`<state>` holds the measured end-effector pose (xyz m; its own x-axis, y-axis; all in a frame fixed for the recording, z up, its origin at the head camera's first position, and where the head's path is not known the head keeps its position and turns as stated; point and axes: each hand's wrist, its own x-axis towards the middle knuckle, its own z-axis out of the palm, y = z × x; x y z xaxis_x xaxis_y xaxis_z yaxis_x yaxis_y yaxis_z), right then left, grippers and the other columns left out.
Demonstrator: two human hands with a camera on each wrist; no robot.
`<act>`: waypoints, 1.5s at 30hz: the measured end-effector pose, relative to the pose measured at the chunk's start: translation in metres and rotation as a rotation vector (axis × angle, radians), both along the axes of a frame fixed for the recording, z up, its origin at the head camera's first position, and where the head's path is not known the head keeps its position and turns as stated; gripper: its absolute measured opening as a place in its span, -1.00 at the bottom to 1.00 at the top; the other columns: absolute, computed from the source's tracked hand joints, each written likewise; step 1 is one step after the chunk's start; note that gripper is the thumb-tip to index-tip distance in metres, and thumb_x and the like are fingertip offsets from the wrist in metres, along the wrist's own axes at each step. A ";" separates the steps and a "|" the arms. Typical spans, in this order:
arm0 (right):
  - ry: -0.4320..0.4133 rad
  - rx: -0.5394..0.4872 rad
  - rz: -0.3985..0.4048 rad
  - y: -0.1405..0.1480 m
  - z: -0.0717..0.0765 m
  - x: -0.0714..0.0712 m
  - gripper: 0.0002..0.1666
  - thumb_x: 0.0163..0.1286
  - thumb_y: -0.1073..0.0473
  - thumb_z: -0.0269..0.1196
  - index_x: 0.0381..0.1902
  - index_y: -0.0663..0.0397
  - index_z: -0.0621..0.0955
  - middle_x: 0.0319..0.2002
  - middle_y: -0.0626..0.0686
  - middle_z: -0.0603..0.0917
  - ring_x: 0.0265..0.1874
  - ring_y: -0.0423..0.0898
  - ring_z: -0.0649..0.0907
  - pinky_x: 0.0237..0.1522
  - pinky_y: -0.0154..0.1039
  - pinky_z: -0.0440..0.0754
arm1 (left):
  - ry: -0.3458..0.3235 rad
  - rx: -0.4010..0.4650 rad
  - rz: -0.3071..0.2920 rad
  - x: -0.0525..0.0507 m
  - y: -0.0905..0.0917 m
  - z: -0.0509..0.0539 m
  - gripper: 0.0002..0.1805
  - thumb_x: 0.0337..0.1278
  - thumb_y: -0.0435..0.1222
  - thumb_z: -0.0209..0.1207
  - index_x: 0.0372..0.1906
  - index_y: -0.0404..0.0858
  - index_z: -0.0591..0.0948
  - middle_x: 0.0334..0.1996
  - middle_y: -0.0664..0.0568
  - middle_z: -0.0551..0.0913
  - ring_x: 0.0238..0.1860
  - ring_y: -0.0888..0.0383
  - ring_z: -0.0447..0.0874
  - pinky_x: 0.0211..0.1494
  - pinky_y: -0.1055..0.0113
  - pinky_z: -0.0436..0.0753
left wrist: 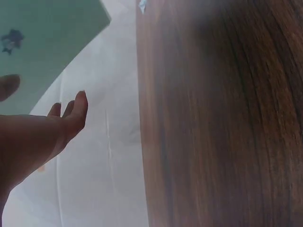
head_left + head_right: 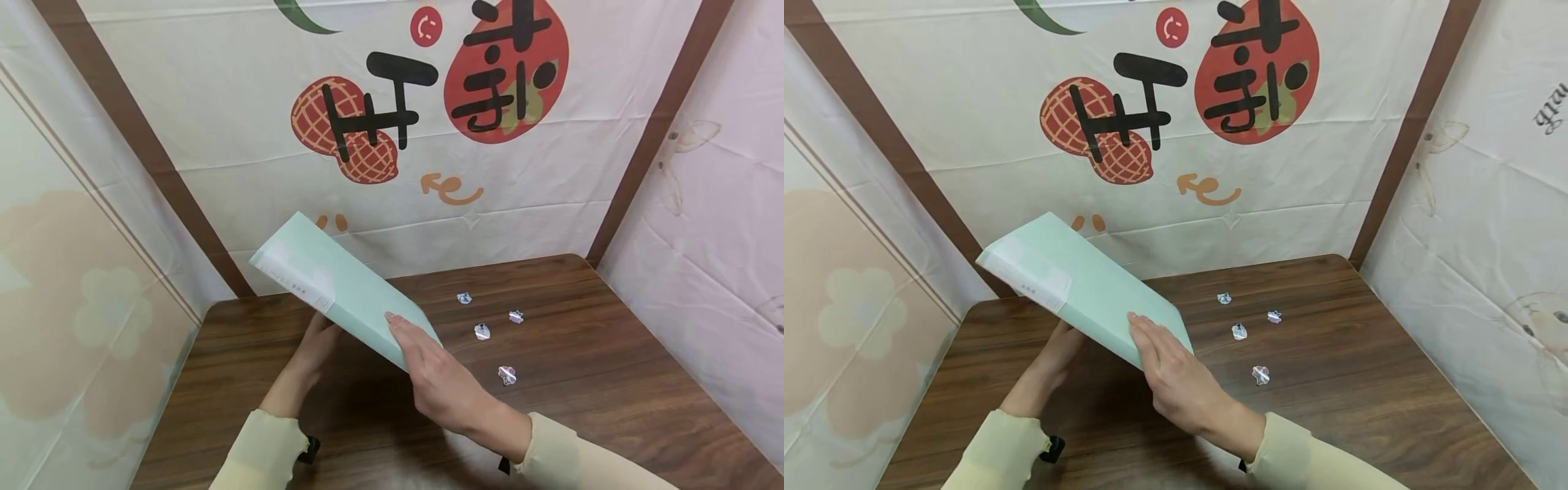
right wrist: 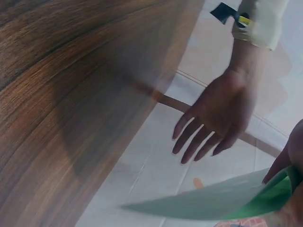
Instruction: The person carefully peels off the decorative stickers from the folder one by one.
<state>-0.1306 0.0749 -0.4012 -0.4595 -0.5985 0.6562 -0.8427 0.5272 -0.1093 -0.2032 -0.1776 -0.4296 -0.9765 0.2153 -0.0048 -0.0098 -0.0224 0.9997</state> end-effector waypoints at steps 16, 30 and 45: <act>-0.653 -0.555 0.232 0.012 0.012 -0.014 -0.10 0.30 0.66 -0.01 0.53 0.00 0.21 0.45 0.16 0.43 0.32 0.19 0.55 0.10 0.05 0.65 | -0.085 -0.166 0.022 -0.018 0.012 -0.011 -0.23 0.56 -0.29 0.00 0.63 -0.34 -0.11 0.54 -0.34 0.12 0.52 -0.24 0.19 0.48 -0.15 0.33; -0.775 -0.657 0.130 0.034 0.001 -0.045 -0.25 0.49 0.44 0.14 0.54 -0.04 0.24 0.34 0.21 0.49 0.14 0.22 0.67 -0.13 0.05 0.75 | -0.119 -0.156 0.143 -0.013 -0.005 -0.016 -0.51 0.48 -0.38 0.04 0.41 -0.38 0.31 0.18 -0.31 0.56 0.17 -0.12 0.59 0.19 -0.06 0.63; -0.807 -0.668 -0.022 0.048 -0.008 -0.063 -0.24 0.50 0.48 0.13 0.57 0.23 0.15 0.24 0.41 0.54 0.04 0.31 0.68 -0.18 0.07 0.76 | -0.057 -0.240 0.099 -0.001 -0.013 0.000 -0.55 0.53 -0.39 0.01 0.40 -0.39 0.31 0.18 -0.31 0.54 0.09 -0.10 0.65 0.07 0.02 0.67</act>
<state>-0.1938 0.1226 -0.4092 -0.9143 -0.2133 0.3442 -0.3812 0.1665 -0.9094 -0.2039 -0.1907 -0.4295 -0.9895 0.1048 -0.0997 -0.0758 0.2116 0.9744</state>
